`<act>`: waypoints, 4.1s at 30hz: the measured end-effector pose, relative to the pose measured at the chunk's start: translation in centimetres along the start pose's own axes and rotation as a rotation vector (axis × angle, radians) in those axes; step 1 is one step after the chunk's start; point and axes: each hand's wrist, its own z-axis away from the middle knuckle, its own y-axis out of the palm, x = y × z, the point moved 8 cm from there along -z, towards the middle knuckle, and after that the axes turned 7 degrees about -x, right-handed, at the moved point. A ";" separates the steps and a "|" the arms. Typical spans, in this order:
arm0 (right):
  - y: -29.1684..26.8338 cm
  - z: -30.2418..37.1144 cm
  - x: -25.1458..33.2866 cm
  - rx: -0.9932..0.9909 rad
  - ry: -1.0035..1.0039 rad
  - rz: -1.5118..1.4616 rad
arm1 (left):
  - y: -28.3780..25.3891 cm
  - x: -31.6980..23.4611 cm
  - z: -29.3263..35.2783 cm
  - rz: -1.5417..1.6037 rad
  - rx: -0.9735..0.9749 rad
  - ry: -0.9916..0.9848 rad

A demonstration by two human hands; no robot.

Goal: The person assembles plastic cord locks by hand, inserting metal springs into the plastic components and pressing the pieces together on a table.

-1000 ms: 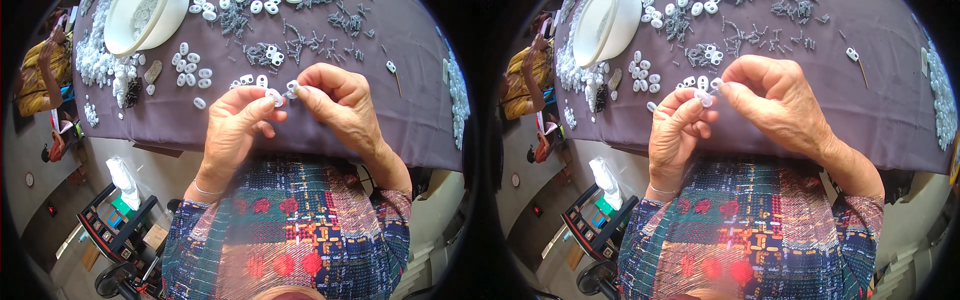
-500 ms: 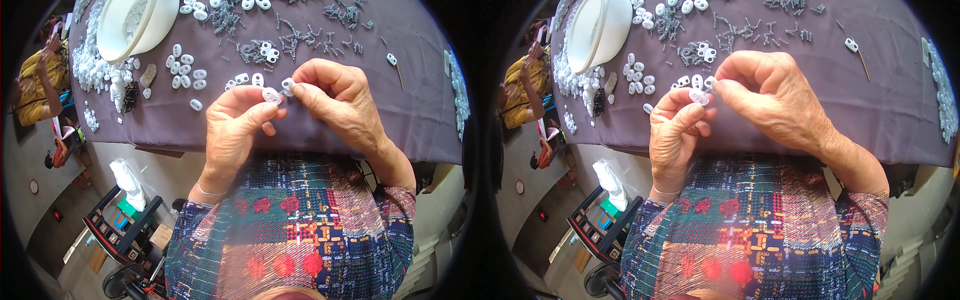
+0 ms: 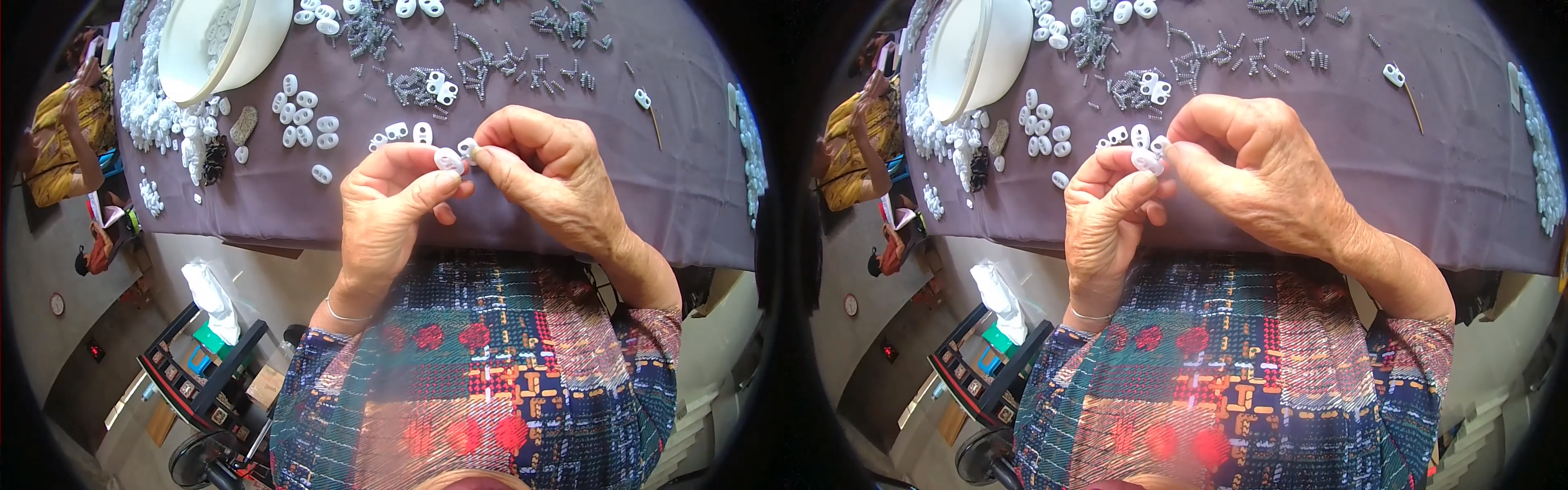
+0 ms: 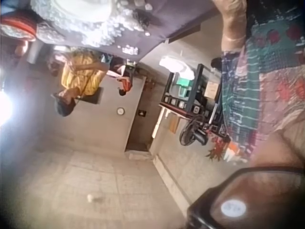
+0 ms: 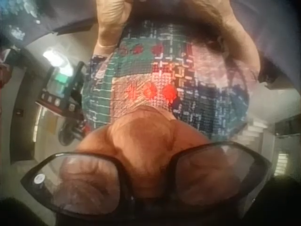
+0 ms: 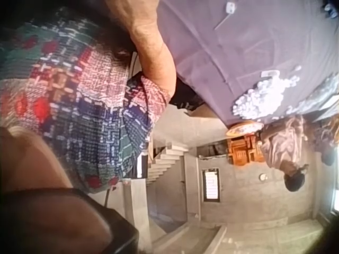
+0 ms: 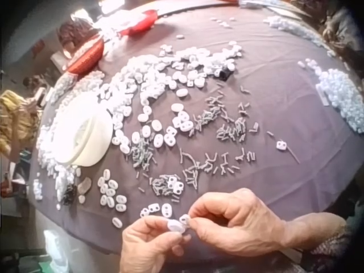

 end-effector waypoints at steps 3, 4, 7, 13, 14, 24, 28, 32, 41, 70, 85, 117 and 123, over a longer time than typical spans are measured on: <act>0.0 0.0 0.2 0.002 -0.019 0.010 | 0.2 -0.1 -0.1 -0.040 0.016 0.018; 0.0 0.0 0.2 0.010 -0.021 0.015 | 0.2 -0.1 -0.1 -0.019 0.007 -0.010; 0.0 0.1 0.1 0.010 -0.011 -0.003 | 0.3 0.0 0.0 -0.021 -0.002 -0.024; 0.3 0.1 -0.5 0.030 0.034 0.006 | 0.1 -0.1 -0.2 -0.037 -0.007 0.037; 0.3 0.1 -0.5 0.032 0.031 0.003 | 0.2 -0.2 0.0 -0.052 -0.003 0.046; 0.3 0.0 0.0 0.045 -0.014 0.036 | 0.3 -0.4 0.2 -0.113 -0.040 0.074; 0.1 -0.1 0.5 0.009 -0.096 0.100 | 0.4 -0.8 0.2 -0.177 -0.046 0.120; 0.1 -0.1 0.5 0.011 -0.086 0.103 | 0.3 -0.9 0.2 -0.197 -0.075 0.159; 0.2 -0.3 0.5 0.017 -0.149 0.151 | 0.3 -0.7 0.4 -0.193 -0.075 0.208; 0.8 -0.3 0.2 0.027 -0.217 0.171 | 0.3 -0.7 0.3 -0.216 -0.106 0.272; 1.7 1.7 3.5 -0.064 -0.663 0.616 | 0.9 0.6 0.4 0.148 0.030 -0.009; 2.9 1.9 2.6 0.048 -0.734 0.800 | 0.5 -0.3 0.9 -0.221 0.040 0.166; 3.2 2.1 1.8 0.053 -0.772 0.722 | 0.5 -0.1 1.3 -0.221 0.040 0.212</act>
